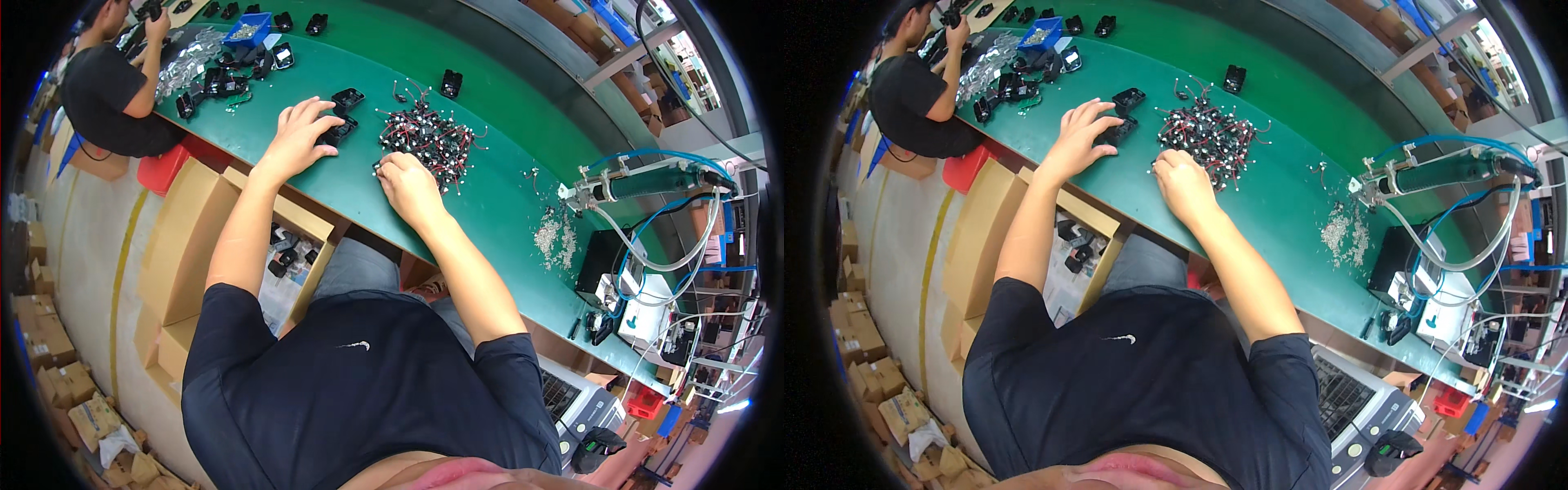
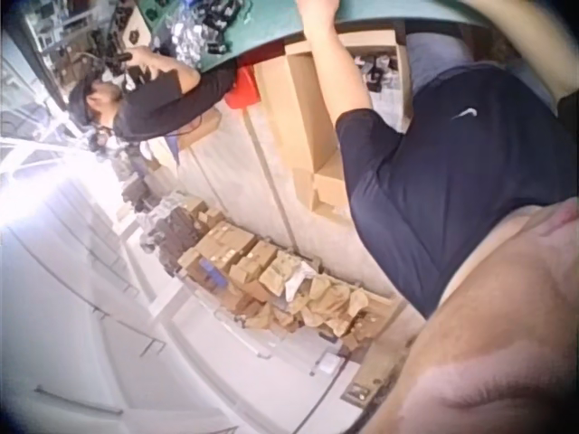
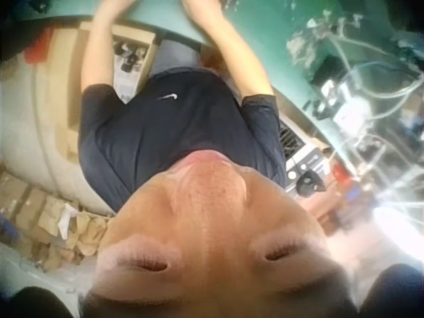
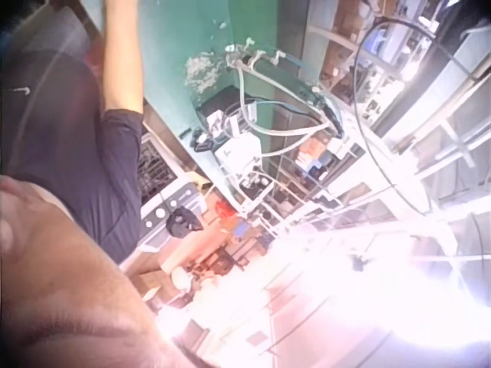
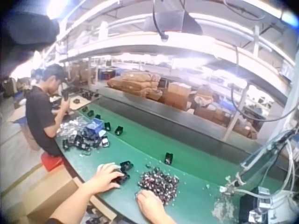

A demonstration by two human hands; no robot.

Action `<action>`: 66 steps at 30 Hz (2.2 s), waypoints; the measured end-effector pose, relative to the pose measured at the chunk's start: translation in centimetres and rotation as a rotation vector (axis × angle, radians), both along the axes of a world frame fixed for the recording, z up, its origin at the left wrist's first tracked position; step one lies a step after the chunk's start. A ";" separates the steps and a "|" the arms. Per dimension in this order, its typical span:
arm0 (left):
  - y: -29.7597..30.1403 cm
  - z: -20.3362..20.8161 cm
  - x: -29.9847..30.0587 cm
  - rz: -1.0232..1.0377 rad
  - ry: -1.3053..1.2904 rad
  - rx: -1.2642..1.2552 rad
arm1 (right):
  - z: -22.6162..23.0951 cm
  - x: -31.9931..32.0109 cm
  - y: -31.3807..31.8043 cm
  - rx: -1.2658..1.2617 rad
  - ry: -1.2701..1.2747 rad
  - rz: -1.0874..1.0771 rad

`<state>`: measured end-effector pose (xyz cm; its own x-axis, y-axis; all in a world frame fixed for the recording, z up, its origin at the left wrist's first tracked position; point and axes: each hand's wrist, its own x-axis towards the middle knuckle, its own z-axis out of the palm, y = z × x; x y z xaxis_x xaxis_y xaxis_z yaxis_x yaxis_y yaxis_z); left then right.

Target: Assembling small electronic components using a pneumatic tool at an electronics factory assembly line.

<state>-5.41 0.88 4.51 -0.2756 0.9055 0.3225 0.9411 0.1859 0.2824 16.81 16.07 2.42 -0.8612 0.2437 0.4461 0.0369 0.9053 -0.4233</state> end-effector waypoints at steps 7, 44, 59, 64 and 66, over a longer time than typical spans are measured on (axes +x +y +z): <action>1.0 -0.6 0.0 -0.106 0.035 0.082 | 0.4 1.3 -0.4 -0.262 0.038 -0.097; -4.2 -2.5 15.8 -0.266 -2.154 0.482 | 4.0 10.6 -1.4 -0.426 0.216 -0.316; 2.7 -1.9 21.8 -0.407 -2.306 0.096 | 0.0 23.9 -1.5 -0.310 0.208 -0.672; 2.6 -2.8 22.0 -0.435 -2.354 0.071 | 1.1 25.4 -1.6 -0.317 0.189 -0.733; 2.6 -2.7 22.1 -0.462 -2.392 0.061 | 1.3 25.2 -1.7 -0.454 0.153 -0.735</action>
